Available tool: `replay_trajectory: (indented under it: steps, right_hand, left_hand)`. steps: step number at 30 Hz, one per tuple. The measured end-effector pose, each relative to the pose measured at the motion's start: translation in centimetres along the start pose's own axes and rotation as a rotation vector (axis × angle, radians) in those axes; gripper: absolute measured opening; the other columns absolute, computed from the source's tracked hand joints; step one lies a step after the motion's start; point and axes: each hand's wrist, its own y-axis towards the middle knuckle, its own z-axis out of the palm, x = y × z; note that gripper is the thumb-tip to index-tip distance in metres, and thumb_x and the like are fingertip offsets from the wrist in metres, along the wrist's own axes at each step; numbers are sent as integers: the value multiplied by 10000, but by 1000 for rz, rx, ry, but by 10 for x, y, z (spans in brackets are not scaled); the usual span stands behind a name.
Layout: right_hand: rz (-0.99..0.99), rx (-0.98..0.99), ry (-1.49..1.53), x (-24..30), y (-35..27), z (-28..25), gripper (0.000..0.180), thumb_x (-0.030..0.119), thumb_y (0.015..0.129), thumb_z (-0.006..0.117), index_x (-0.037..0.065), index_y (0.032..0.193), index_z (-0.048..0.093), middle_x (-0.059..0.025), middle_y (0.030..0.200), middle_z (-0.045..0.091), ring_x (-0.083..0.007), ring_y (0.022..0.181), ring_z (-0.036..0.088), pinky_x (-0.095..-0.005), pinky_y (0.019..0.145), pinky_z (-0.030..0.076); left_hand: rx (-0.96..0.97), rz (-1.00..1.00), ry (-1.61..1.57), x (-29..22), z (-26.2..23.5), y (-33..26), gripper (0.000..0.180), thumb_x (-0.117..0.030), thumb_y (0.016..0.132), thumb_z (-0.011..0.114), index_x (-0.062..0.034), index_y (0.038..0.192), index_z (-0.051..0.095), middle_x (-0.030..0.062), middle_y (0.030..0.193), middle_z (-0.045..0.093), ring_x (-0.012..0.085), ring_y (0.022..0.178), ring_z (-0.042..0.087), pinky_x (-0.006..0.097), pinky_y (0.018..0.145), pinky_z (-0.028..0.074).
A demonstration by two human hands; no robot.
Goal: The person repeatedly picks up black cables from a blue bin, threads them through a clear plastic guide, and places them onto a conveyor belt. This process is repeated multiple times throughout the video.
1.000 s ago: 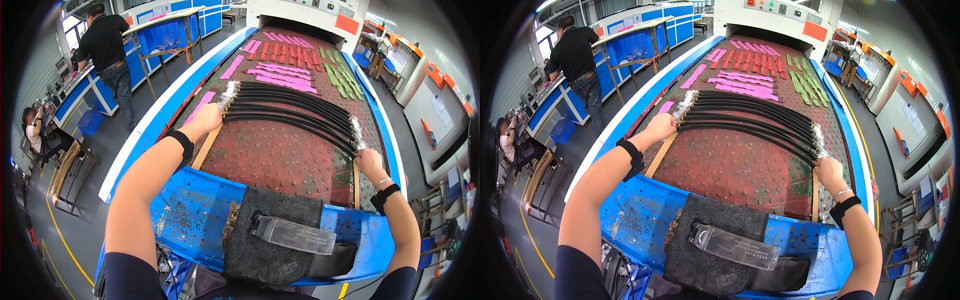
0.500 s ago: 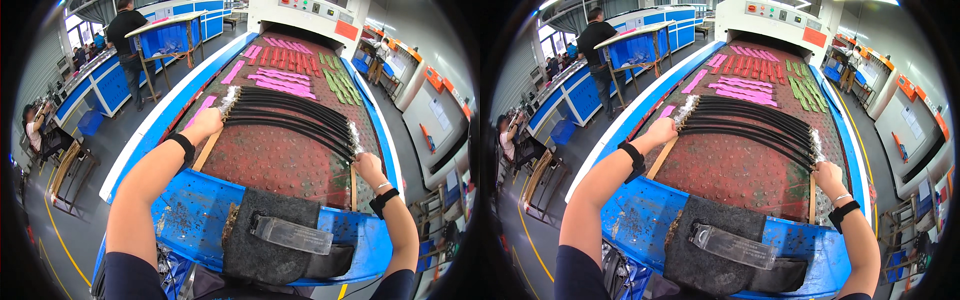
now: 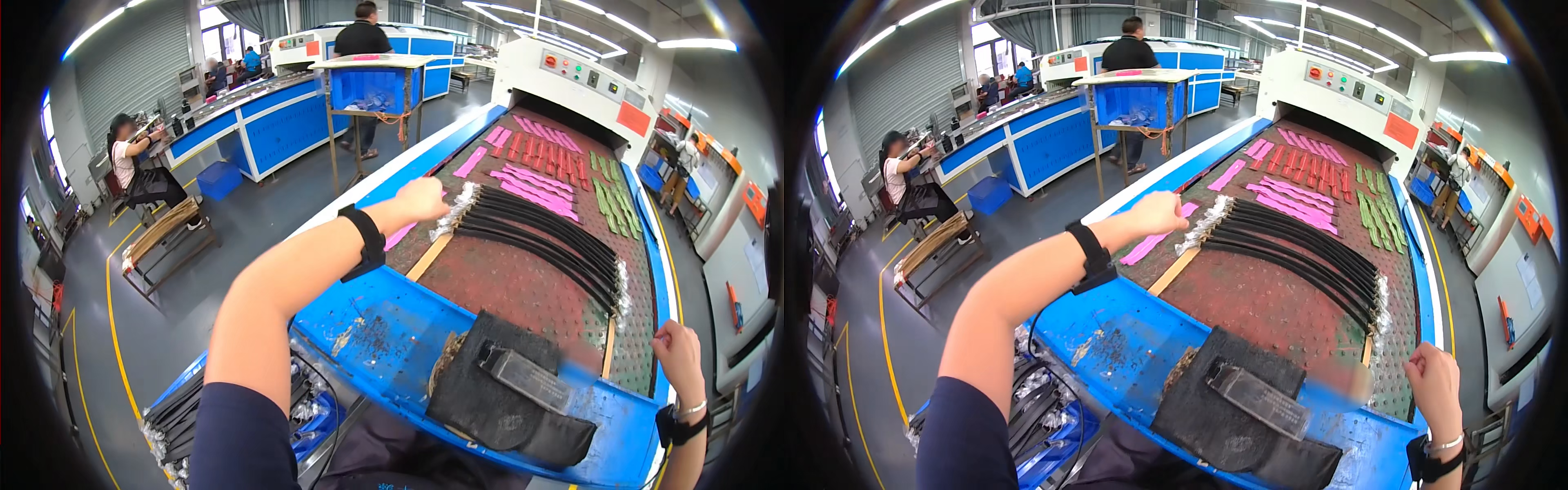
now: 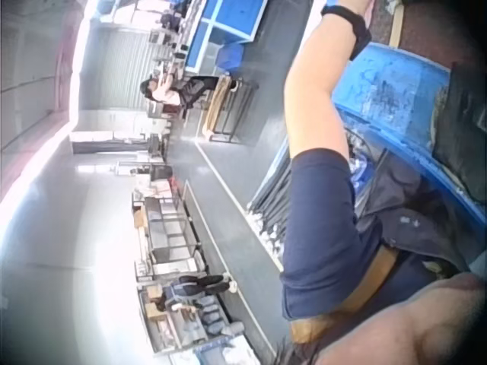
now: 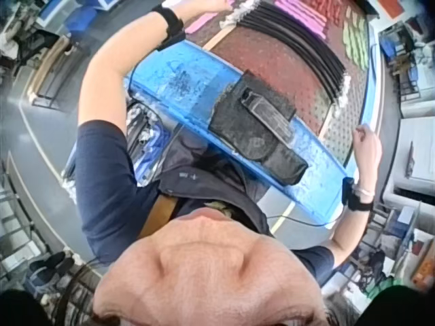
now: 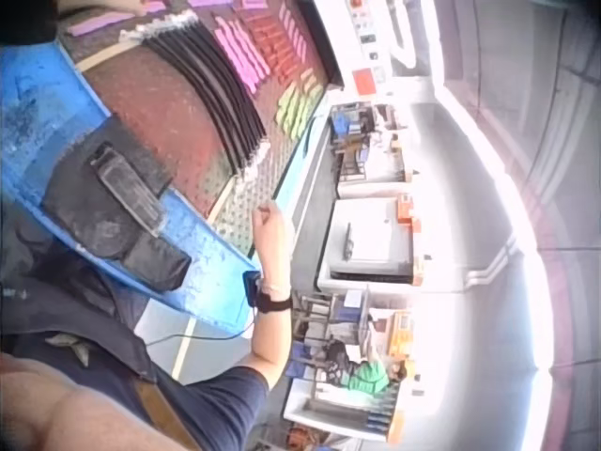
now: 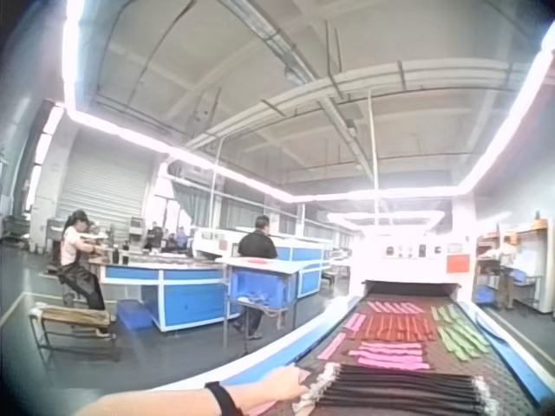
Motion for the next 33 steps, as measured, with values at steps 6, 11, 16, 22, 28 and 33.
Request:
replay_trajectory:
  steps: [6,11,16,22,28,33]
  right_hand:
    - [-93,-131,245,34,-79,-22,116,-40,703,572,-8,736,465,-81,562,432,-164,512,461,-277,505,367]
    - [23,-14,462,56,-148,-20,71,59,857,503,-1,820,491,-55,649,496,-129,573,492,-246,547,391]
    - [103,92,735,86,-190,10,127,88,906,478,-3,824,509,-40,659,513,-103,628,497,-221,599,405]
    - [7,-32,931,69,-208,107,345,233,969,347,19,728,472,-20,555,418,-79,471,406,-214,441,306]
    - [-1,-160,936,77,-219,139,336,212,960,360,23,702,463,-18,557,408,-61,464,391,-203,414,290]
    - [80,-169,1043,73,-213,143,321,192,952,367,35,684,448,-6,562,389,-50,457,364,-191,383,265]
  left_hand:
    - [14,-38,-280,-13,-104,-72,272,-309,744,650,-47,818,645,80,745,640,142,705,612,296,583,492]
    - [-23,7,-737,-26,-157,-161,312,-305,830,591,-34,984,600,60,855,611,128,768,599,244,586,502]
    - [-59,280,-1331,-18,-215,-291,299,-196,919,467,47,1077,538,159,921,616,240,826,620,336,638,537]
    - [-258,265,-1546,-24,-236,-410,360,-248,918,429,38,1128,495,135,973,592,217,851,595,321,670,515]
    - [-508,-373,-735,51,-133,-441,225,-232,871,522,-45,987,569,34,781,587,111,694,584,241,569,477]
    - [-185,-643,127,157,23,-459,234,-229,776,599,-28,898,602,162,872,592,326,845,587,406,750,471]
